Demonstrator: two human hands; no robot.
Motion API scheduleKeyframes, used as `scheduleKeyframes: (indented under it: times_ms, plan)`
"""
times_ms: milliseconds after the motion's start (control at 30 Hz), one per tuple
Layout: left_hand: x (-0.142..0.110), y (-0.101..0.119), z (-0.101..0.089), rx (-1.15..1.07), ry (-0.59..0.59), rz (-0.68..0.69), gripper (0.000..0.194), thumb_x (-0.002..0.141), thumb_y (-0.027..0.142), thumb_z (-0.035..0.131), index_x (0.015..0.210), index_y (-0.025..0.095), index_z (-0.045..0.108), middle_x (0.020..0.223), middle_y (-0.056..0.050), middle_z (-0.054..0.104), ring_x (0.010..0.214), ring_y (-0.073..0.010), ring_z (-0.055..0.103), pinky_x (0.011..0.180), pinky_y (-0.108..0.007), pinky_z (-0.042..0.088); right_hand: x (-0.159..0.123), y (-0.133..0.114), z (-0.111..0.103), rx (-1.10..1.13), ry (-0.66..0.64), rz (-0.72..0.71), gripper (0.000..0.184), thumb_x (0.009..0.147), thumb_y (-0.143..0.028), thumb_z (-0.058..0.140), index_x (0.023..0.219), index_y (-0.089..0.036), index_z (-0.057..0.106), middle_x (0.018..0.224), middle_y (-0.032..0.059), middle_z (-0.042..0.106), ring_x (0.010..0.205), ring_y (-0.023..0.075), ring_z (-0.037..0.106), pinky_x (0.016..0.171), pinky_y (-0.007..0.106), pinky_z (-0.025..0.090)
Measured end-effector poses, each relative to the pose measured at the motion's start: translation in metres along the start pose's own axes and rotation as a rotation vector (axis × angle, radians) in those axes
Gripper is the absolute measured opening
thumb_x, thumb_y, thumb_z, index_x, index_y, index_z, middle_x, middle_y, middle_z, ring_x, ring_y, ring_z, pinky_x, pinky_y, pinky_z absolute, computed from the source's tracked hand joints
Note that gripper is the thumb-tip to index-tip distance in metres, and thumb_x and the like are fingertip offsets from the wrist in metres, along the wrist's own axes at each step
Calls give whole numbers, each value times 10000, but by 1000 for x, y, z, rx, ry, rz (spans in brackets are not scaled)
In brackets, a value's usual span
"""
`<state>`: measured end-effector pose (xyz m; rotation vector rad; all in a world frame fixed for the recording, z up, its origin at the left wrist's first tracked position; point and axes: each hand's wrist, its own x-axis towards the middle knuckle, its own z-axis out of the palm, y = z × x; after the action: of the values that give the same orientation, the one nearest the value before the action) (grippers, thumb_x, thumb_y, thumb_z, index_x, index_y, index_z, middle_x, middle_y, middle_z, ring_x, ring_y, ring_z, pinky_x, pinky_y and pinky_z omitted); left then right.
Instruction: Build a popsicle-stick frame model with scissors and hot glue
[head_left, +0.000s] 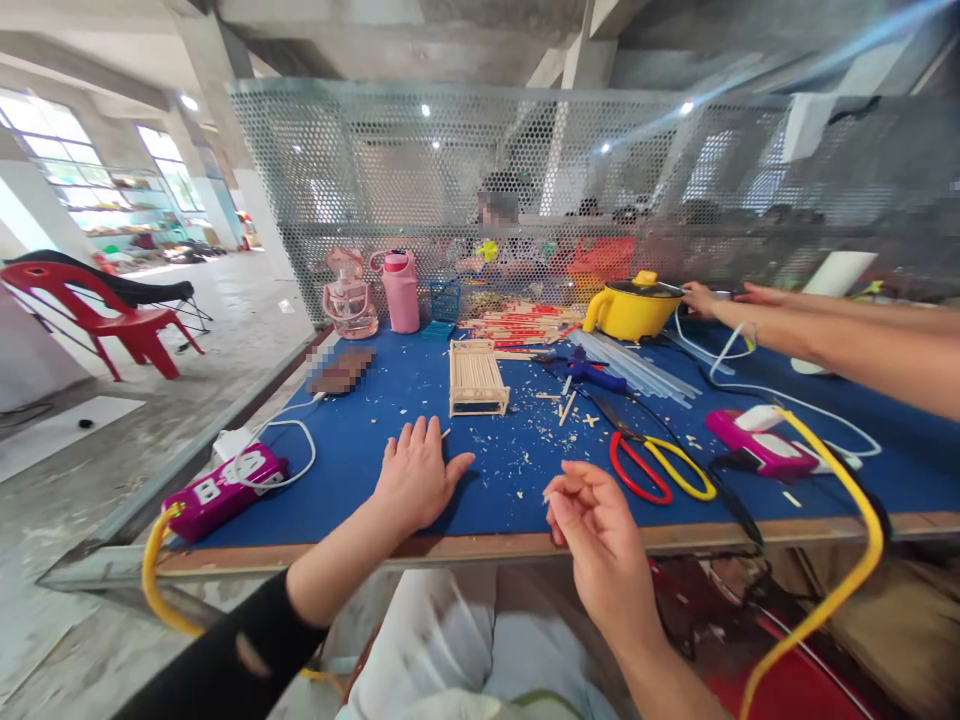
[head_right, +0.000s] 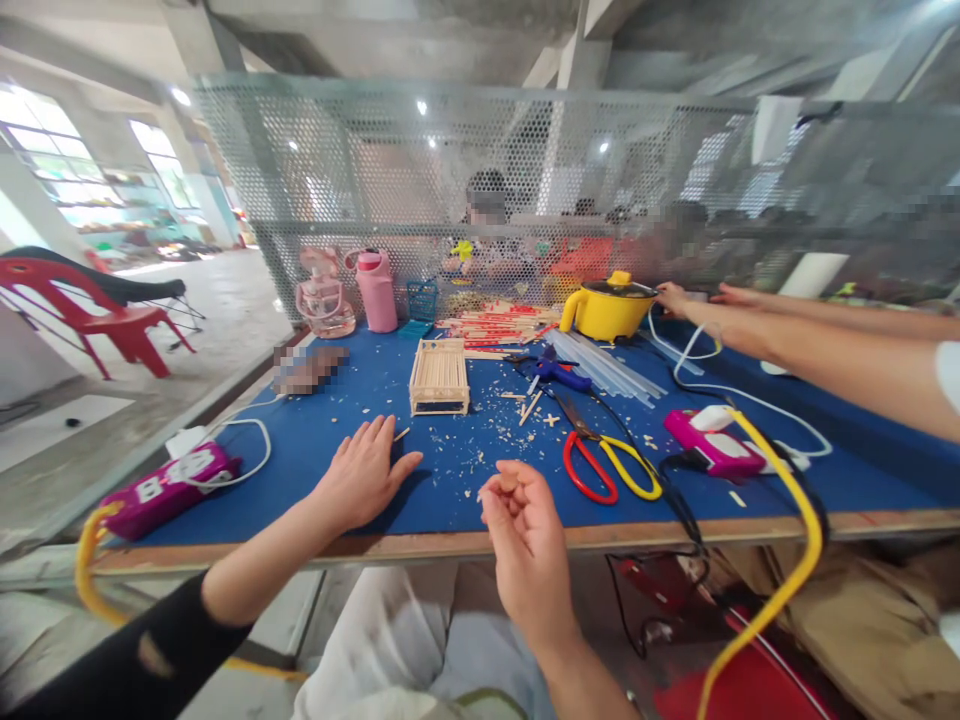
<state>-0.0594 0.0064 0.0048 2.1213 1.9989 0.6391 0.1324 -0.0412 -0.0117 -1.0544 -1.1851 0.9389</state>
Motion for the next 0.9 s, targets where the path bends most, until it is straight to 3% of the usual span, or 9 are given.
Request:
scheduleKeyframes:
  times_ms: [67, 200, 333, 467, 600, 667, 733, 800, 900]
  plan:
    - [7, 8, 7, 140, -97, -4, 833, 826, 613, 407, 1383, -4, 349, 1459, -290, 275, 1357, -439, 226, 1053, -611, 195, -1, -2, -4, -14, 4, -17, 303, 820, -378, 597, 1071, -236, 504, 917, 32, 593, 695, 112, 544, 524, 211, 442]
    - [13, 48, 37, 65, -221, 228, 890, 819, 625, 378, 1408, -34, 278, 1486, -285, 166, 1385, -424, 132, 1078, -609, 131, -3, 1, -8, -45, 8, -16, 269, 826, -366, 592, 1043, -224, 521, 896, 41, 584, 747, 131, 563, 559, 217, 455]
    - [28, 94, 60, -91, -215, 378, 767, 806, 363, 535, 1388, -73, 293, 1467, -302, 221, 1372, -419, 194, 1098, -560, 167, 0, 1, -11, -53, 8, -45, 252, 814, -369, 600, 995, -204, 539, 856, 47, 593, 730, 141, 575, 545, 219, 457]
    - [32, 111, 49, -174, -93, 365, 555, 919, 376, 329, 1372, 59, 371, 1445, -202, 373, 1357, -343, 292, 1083, -550, 233, 8, 0, -23, -115, 72, -71, 251, 801, -387, 608, 968, -206, 561, 868, 55, 623, 696, 143, 586, 508, 220, 445]
    - [22, 65, 15, -179, -5, 338, 270, 885, 262, 400, 1052, 178, 596, 1139, -93, 634, 1106, -209, 552, 1018, -369, 377, 20, 7, -44, -266, 77, -148, 223, 829, -402, 569, 927, -206, 607, 810, 45, 643, 642, 138, 586, 559, 236, 475]
    - [27, 22, 1, -125, 67, 244, 315, 879, 268, 398, 1092, 122, 579, 1198, -165, 591, 1163, -261, 510, 1024, -419, 356, 26, 11, -50, -315, 49, -175, 224, 850, -408, 535, 894, -204, 617, 730, 28, 633, 599, 132, 575, 556, 234, 477]
    - [39, -21, -8, 122, 141, -30, 522, 879, 424, 396, 1280, 100, 474, 1405, -213, 411, 1328, -359, 325, 1059, -546, 250, 30, 14, -51, -340, 31, -176, 223, 856, -407, 527, 887, -204, 612, 683, 15, 620, 565, 127, 559, 528, 227, 466]
    - [50, -51, -10, 257, 4, -244, 740, 869, 557, 329, 1384, 26, 339, 1484, -273, 236, 1373, -413, 206, 1051, -578, 227, 31, 15, -48, -367, 14, -185, 211, 853, -400, 536, 894, -204, 604, 683, 12, 618, 564, 127, 554, 521, 224, 459]
    - [46, -54, -2, 281, -116, -127, 810, 853, 608, 313, 1392, 4, 338, 1483, -260, 243, 1385, -383, 193, 1088, -514, 203, 30, 17, -43, -441, -41, -211, 189, 865, -379, 524, 876, -205, 598, 680, 9, 609, 553, 122, 539, 519, 222, 447]
